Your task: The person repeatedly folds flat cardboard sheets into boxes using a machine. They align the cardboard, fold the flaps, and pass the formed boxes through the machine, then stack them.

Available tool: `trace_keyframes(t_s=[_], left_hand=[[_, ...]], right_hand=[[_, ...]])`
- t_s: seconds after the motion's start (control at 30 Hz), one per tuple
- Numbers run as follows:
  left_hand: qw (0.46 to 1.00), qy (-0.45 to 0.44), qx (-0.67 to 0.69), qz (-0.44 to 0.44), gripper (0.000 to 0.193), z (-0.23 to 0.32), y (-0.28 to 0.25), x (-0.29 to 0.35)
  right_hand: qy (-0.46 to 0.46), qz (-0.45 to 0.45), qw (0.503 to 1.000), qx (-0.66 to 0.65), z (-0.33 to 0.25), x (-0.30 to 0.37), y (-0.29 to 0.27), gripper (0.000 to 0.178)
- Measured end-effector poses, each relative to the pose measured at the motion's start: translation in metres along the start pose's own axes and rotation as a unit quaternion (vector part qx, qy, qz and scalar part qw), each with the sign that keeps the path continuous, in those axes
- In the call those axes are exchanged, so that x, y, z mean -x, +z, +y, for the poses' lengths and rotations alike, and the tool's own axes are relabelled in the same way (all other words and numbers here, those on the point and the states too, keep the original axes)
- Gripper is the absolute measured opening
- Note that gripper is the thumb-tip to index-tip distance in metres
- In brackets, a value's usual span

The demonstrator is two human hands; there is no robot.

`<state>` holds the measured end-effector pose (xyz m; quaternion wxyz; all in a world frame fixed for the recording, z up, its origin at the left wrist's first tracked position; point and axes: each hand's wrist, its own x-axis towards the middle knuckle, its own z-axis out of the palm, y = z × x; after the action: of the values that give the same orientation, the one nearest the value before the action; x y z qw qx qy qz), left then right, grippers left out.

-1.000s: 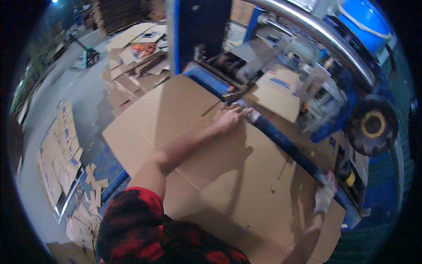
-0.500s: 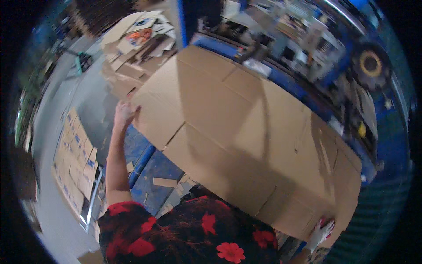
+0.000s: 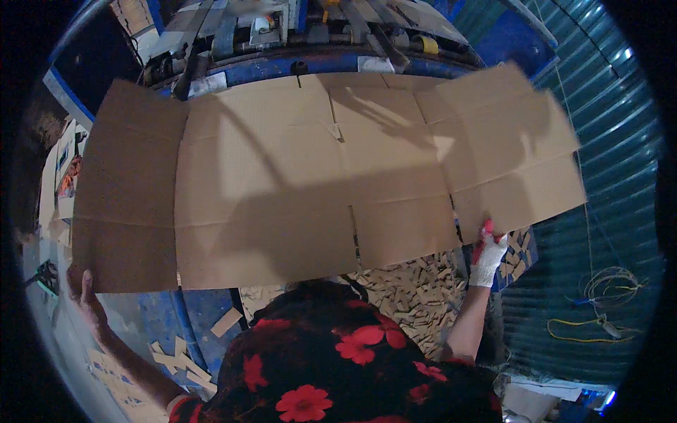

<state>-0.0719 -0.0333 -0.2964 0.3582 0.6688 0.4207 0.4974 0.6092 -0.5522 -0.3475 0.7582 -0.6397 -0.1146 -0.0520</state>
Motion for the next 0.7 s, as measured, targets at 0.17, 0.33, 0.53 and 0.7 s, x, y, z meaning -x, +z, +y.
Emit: trace_keyframes(t_s=[0.17, 0.33, 0.53, 0.7], left_hand=[[0.971, -0.205, -0.110, -0.044, 0.046, 0.042, 0.130, 0.062], [0.854, 0.230, -0.328, -0.333, 0.065, 0.067, 0.242, 0.089], [0.752, 0.302, -0.437, -0.390, 0.061, 0.084, 0.257, 0.091], [0.758, 0.320, -0.428, -0.374, 0.063, 0.077, 0.256, 0.092]], right_hand=[[-0.059, -0.134, 0.947, 0.287, -0.027, 0.040, 0.032, 0.038], [-0.385, -0.429, 0.624, 0.527, -0.017, 0.037, 0.064, 0.060], [-0.529, -0.443, 0.561, 0.457, 0.019, 0.010, 0.056, 0.038], [-0.545, -0.438, 0.563, 0.439, 0.024, 0.005, 0.056, 0.033]])
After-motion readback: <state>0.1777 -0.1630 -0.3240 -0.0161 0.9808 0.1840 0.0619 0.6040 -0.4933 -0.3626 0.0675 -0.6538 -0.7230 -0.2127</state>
